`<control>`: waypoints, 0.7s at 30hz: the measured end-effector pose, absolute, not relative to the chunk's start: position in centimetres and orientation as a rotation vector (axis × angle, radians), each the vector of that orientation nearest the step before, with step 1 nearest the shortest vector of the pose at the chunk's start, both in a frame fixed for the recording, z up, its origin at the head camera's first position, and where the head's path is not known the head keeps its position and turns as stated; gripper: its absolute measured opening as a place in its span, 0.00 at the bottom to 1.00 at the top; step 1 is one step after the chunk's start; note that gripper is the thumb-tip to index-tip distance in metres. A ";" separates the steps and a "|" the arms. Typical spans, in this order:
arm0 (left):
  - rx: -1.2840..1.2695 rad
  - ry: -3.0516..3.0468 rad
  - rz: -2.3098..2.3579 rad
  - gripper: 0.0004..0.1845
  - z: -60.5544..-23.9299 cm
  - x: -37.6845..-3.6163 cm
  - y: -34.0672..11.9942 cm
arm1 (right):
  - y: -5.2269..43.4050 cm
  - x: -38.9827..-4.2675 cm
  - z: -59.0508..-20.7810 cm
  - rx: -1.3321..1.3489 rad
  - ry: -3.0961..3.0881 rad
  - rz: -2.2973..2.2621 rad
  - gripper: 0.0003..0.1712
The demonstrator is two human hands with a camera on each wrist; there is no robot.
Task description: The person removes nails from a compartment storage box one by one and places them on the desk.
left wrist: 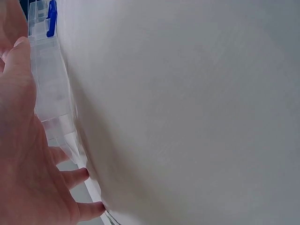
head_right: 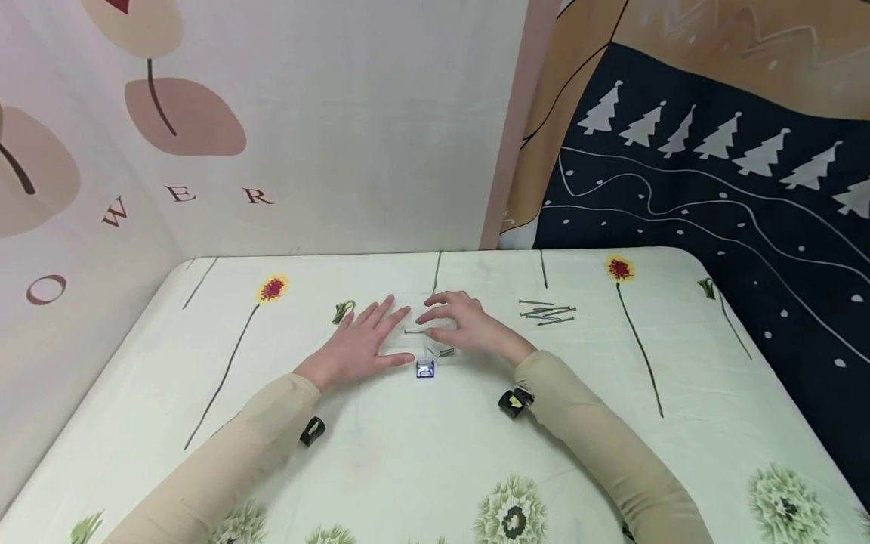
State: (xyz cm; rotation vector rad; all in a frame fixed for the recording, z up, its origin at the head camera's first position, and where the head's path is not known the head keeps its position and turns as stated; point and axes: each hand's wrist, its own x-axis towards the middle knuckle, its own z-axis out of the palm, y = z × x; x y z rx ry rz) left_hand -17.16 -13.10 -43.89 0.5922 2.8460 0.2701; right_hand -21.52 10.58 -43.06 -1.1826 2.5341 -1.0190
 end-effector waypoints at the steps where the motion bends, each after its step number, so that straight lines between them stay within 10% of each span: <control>1: 0.591 2.845 0.272 0.47 -43.9 -17.1 -13.1 | 10.5 -21.5 -43.2 -1.177 2.539 -0.995 0.16; 21: 0.601 2.842 0.269 0.48 -43.7 -17.2 -13.1 | 9.3 -20.7 -42.7 -1.081 2.511 -0.731 0.22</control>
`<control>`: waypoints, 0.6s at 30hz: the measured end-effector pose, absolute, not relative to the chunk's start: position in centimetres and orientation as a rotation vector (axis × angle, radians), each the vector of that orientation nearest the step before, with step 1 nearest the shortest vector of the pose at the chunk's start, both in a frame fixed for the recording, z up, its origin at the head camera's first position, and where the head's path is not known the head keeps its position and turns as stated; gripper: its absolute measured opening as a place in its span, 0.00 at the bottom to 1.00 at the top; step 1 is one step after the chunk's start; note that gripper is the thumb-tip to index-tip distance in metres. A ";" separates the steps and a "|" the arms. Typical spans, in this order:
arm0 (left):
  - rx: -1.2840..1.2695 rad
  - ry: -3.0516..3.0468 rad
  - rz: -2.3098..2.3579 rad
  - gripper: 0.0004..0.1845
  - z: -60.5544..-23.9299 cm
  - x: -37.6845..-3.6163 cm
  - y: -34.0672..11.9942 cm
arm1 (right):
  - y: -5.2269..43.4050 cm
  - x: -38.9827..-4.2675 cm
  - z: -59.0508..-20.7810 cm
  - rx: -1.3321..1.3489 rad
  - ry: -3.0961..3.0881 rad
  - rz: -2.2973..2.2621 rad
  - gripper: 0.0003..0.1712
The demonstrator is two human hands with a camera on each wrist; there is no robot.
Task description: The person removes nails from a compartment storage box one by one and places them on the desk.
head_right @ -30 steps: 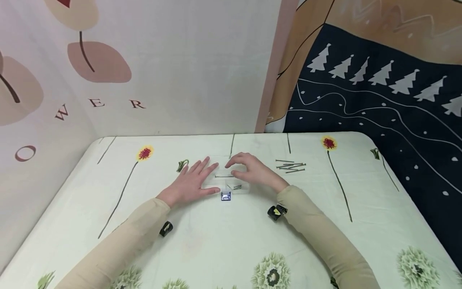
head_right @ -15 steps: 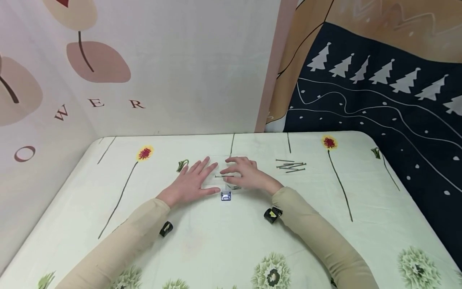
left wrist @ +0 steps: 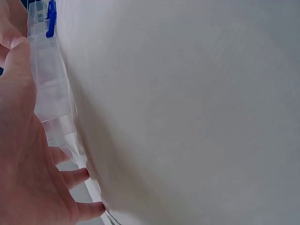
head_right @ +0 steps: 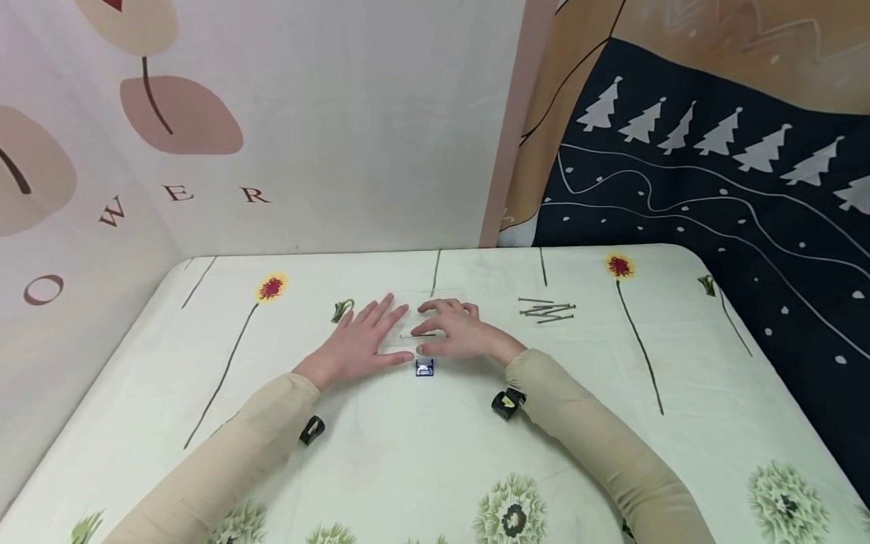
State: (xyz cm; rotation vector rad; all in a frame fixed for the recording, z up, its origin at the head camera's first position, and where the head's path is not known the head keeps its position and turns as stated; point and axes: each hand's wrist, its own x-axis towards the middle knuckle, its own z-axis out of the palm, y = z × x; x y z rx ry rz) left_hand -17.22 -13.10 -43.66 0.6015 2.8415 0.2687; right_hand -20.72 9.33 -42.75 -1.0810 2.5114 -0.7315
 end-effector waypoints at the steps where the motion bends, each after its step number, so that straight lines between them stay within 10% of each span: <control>1: 0.601 2.842 0.269 0.48 -43.7 -17.2 -13.1 | 9.3 -20.7 -42.7 -1.082 2.505 -0.729 0.22; 18: 0.614 2.852 0.250 0.47 -44.0 -17.3 -13.1 | 8.9 -21.4 -41.7 -1.018 2.375 -0.733 0.20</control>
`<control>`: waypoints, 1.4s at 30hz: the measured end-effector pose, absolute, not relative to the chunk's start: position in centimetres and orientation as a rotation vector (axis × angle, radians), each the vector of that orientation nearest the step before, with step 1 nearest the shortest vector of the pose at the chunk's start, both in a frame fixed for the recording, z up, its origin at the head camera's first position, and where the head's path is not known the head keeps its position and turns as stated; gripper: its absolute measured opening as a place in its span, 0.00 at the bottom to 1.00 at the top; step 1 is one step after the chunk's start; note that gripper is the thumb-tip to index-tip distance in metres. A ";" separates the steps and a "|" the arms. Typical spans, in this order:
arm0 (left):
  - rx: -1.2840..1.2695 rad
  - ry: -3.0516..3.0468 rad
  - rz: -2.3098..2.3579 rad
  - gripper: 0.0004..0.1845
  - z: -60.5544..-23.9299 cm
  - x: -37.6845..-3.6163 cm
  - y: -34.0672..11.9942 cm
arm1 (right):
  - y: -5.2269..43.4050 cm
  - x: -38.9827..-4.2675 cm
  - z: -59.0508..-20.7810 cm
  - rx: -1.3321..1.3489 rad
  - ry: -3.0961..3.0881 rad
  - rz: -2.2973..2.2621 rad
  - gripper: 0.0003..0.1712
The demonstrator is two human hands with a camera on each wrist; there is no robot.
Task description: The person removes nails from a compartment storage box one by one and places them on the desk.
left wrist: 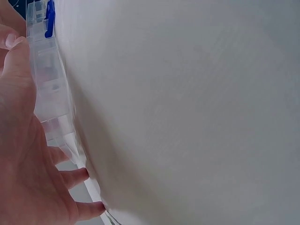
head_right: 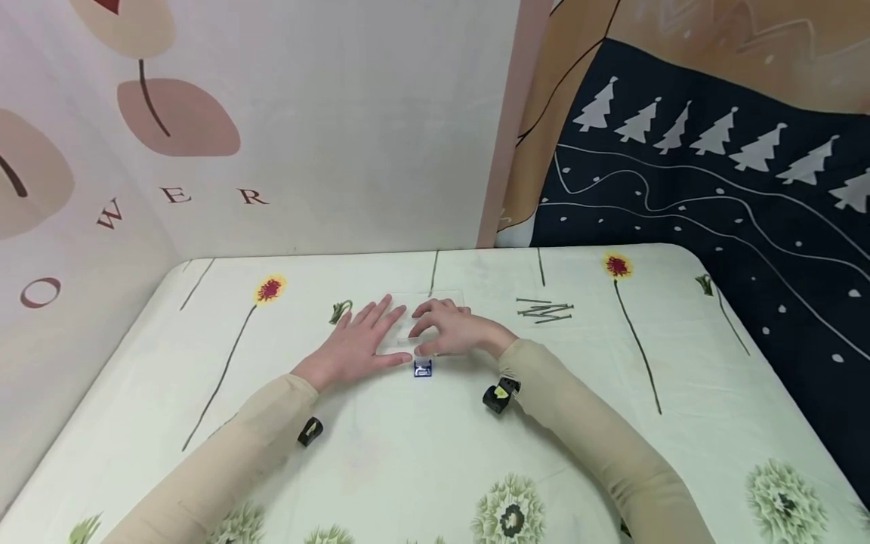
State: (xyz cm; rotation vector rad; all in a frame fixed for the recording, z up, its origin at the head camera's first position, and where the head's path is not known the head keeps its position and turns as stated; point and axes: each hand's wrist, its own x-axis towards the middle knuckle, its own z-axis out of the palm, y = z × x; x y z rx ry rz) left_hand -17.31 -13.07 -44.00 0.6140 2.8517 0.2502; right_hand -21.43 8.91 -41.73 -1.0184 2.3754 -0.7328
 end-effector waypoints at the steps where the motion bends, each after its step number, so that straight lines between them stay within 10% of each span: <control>1: 0.614 2.850 0.249 0.47 -44.0 -17.3 -13.1 | 8.8 -21.5 -41.7 -1.011 2.374 -0.731 0.19; 42: 0.589 2.845 0.220 0.50 -43.4 -17.1 -12.9 | 6.2 -21.1 -41.7 -0.974 2.378 -0.770 0.16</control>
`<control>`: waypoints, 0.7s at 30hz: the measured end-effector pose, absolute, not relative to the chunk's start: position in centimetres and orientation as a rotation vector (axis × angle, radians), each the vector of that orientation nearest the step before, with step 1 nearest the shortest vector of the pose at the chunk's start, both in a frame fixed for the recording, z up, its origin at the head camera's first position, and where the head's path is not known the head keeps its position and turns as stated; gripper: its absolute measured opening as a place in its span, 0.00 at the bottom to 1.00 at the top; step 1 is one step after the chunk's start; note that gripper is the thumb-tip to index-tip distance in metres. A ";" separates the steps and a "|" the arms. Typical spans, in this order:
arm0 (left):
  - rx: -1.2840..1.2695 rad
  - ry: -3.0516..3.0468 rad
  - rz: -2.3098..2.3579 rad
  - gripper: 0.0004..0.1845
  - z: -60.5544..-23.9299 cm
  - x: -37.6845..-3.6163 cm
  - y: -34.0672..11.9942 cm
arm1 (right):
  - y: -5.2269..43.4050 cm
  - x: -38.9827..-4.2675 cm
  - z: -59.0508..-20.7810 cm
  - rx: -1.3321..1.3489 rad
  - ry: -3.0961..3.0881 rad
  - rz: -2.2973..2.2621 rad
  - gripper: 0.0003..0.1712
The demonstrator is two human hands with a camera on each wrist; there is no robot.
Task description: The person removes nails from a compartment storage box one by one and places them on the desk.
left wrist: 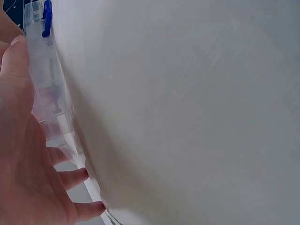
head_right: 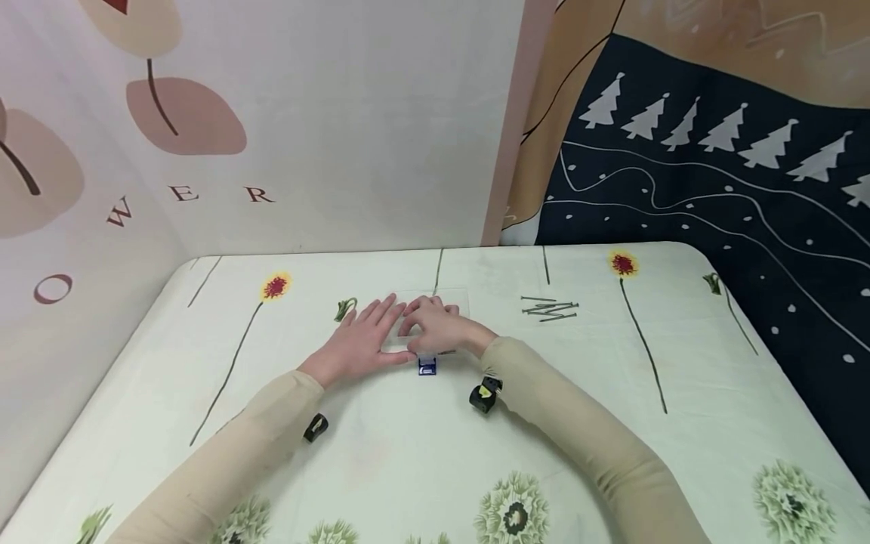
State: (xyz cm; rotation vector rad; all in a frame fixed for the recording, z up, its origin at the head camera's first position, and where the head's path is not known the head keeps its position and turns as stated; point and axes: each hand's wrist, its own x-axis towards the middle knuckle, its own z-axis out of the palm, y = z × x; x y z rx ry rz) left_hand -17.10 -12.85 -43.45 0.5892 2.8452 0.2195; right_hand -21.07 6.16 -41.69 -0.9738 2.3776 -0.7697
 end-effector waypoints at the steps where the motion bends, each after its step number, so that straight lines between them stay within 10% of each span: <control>1: 0.589 2.844 0.218 0.50 -43.4 -17.1 -12.8 | 6.0 -21.0 -41.7 -0.968 2.391 -0.756 0.15; 21: 0.582 2.840 0.250 0.52 -43.4 -17.0 -12.9 | 5.2 -20.7 -42.7 -0.787 2.507 -0.920 0.03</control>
